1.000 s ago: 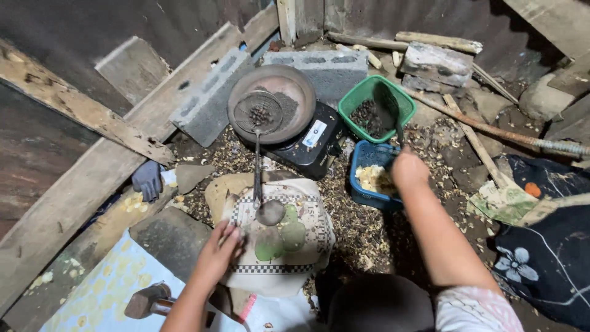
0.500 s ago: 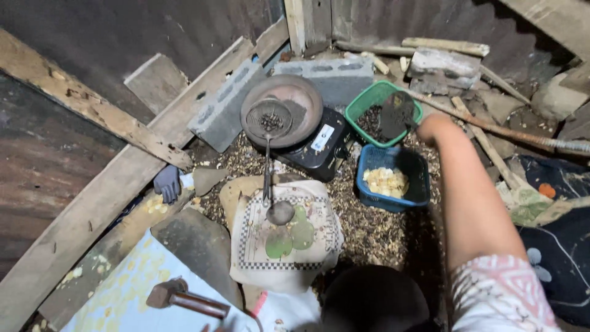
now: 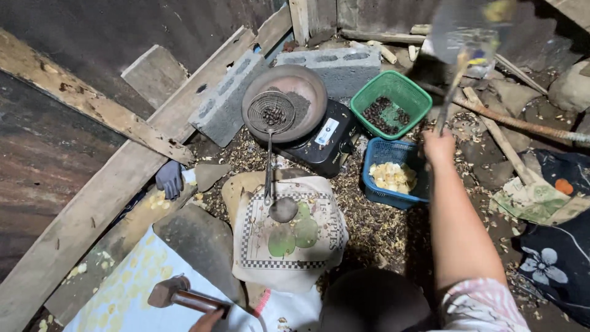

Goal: The person flattens round slices of a light-colored vegetable on a white sheet using a hammer. They also stir dark beans in a pan on a portable stove and grind green items on a stone slab with a stone pestle.

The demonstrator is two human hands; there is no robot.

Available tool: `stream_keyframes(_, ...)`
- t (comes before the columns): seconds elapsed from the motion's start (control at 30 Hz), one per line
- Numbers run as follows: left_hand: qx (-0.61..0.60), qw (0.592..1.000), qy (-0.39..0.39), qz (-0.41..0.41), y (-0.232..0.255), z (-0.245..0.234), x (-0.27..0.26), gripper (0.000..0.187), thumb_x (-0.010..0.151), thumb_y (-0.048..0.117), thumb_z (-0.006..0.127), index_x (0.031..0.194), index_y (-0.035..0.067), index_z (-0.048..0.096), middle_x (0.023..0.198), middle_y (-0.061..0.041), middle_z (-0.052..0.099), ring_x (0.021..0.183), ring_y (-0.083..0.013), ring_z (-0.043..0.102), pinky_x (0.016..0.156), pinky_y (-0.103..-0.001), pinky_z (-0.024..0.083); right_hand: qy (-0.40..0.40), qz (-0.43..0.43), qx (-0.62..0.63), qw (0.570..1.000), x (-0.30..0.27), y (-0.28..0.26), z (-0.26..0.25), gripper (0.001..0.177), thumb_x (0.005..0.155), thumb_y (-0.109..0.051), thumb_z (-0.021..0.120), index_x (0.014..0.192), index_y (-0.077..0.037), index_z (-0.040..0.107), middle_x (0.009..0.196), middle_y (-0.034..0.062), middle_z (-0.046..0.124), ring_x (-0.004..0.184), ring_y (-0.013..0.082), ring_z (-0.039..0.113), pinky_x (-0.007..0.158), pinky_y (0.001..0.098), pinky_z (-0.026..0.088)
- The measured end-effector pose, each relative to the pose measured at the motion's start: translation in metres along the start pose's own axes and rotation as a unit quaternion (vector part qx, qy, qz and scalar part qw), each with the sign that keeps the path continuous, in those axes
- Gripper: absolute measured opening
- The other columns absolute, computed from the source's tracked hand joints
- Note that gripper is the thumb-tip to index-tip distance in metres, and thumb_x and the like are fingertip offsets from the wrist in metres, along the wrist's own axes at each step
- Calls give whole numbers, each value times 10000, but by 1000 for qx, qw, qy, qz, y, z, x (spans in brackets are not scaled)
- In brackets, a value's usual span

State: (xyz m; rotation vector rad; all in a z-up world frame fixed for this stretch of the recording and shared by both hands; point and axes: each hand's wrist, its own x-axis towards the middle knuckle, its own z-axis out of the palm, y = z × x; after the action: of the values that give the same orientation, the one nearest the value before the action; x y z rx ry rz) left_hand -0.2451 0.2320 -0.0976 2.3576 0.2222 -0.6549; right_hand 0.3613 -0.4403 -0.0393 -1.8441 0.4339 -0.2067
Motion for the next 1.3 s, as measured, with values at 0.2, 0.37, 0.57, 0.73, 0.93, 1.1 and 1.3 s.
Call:
stream_keyframes(0.2,-336,906,172,-192,351,-145,46,507,995,305,483,1387,31,651,1375,-126,740,1248,-222,707,1073,-350,531,141,137,-181,964,89,96,80,684,834,-465,881,1084,113,613,984,249,701,804,374,715,706,428,594)
stream_keyframes(0.37,-553,793,156,-205,441,-185,119,619,1044,347,354,1479,-70,497,1422,-265,656,1218,-357,670,979,-450,561,133,135,-248,950,109,107,100,648,789,-496,929,991,77,703,939,262,727,807,438,714,717,489,584)
stream_keyframes(0.57,-653,749,75,-75,421,-176,209,433,1075,300,427,1360,-6,542,1192,-187,730,792,-227,695,586,-277,546,141,23,-123,982,110,108,86,454,866,-348,806,1069,32,662,901,198,713,743,358,680,679,440,559)
stream_keyframes(0.73,-632,759,113,-113,423,-159,230,278,1061,204,510,1243,48,650,720,-22,494,444,-66,316,338,-210,191,151,-246,-17,957,61,-8,26,231,886,-51,659,1099,38,645,900,136,675,711,251,576,694,372,539)
stream_keyframes(0.93,-628,763,108,-110,441,-173,192,290,1053,198,503,1263,73,658,684,-13,466,420,-68,304,333,-225,149,83,-402,-47,911,52,-145,29,180,927,3,633,1076,103,644,880,170,628,716,282,506,697,400,499)
stream_keyframes(1.1,-635,753,107,-133,443,-176,164,303,1045,182,513,1259,26,661,684,-36,482,410,-72,304,322,-218,140,54,-467,-66,880,35,-225,119,290,838,-2,645,1116,74,672,799,152,629,617,285,489,584,394,471)
stream_keyframes(1.3,-648,739,116,-144,440,-177,132,185,1036,118,535,1117,-20,627,673,-76,490,415,-89,307,319,-224,122,36,-526,-175,832,-9,-264,209,258,758,-43,720,991,-22,611,857,170,711,666,428,626,614,468,514)
